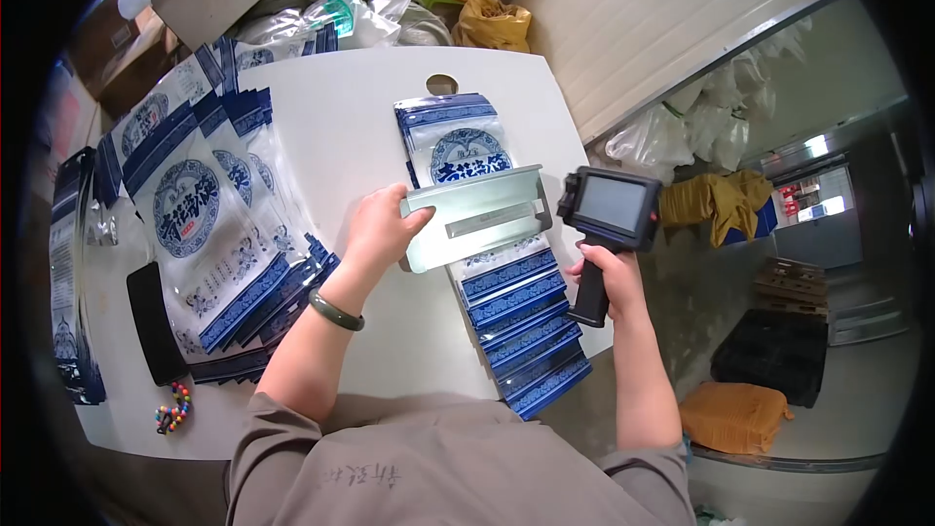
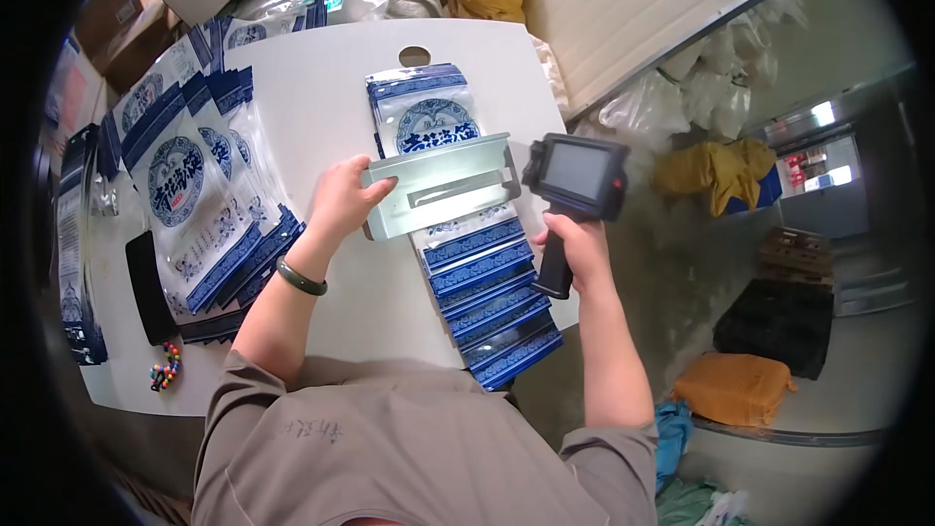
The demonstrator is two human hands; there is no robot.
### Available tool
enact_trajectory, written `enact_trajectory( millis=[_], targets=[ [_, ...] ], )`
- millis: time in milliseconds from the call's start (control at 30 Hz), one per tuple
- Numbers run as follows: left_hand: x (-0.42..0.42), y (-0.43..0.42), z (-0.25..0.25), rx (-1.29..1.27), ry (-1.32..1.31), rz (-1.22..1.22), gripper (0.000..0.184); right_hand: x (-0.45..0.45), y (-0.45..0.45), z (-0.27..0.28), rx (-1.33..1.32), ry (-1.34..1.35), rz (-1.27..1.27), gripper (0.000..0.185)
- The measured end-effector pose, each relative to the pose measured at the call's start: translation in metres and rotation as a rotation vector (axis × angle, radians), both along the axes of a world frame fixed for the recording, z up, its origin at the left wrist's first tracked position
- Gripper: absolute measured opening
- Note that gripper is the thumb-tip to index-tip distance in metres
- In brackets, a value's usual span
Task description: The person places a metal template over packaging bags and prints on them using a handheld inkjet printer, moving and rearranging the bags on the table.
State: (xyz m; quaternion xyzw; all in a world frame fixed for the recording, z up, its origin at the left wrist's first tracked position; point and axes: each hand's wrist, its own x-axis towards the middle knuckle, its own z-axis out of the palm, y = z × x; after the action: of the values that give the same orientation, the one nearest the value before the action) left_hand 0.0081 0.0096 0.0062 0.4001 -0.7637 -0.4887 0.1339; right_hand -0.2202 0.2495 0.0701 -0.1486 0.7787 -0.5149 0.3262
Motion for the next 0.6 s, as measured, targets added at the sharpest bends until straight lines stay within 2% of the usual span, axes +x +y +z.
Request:
enact_trajectory(
  millis=[33, 133, 200, 333, 467, 500, 533, 600],
  targets=[
    [0.001, 0.001, 0.005, 0.131, 0.026, 0.013, 0.033, 0.003, 0.008, -0.004, -0.122, -0.043, -0.022, 0.032],
    [0.008, 0.01, 0.012, 0.076, 0.095, -0.011, 0.027, 0.022, 0.026, -0.01, -0.371, -0.168, -0.068, 0.039],
    [0.021, 0.021, 0.025, -0.007, 0.082, -0.119, 0.029, 0.032, 0.037, -0.019, -0.502, -0.241, -0.085, 0.04],
    [0.045, 0.059, 0.015, -0.058, 0.199, -0.212, 0.028, 0.054, 0.056, -0.017, -0.531, -0.266, -0.001, 0.045],
    [0.046, 0.073, 0.028, 0.369, -0.041, -0.233, 0.024, 0.061, 0.073, -0.038, -0.515, -0.254, -0.073, 0.046],
    [0.042, 0.067, 0.017, 0.291, -0.072, -0.248, 0.044, 0.061, 0.077, -0.045, -0.522, -0.254, -0.094, 0.045],
    [0.034, 0.061, 0.012, 0.07, -0.064, -0.196, 0.05, 0.061, 0.079, -0.05, -0.531, -0.272, -0.108, 0.045],
    [0.006, 0.035, 0.007, -0.119, -0.106, 0.021, 0.055, 0.062, 0.082, -0.057, -0.551, -0.312, -0.134, 0.045]
  ],
)
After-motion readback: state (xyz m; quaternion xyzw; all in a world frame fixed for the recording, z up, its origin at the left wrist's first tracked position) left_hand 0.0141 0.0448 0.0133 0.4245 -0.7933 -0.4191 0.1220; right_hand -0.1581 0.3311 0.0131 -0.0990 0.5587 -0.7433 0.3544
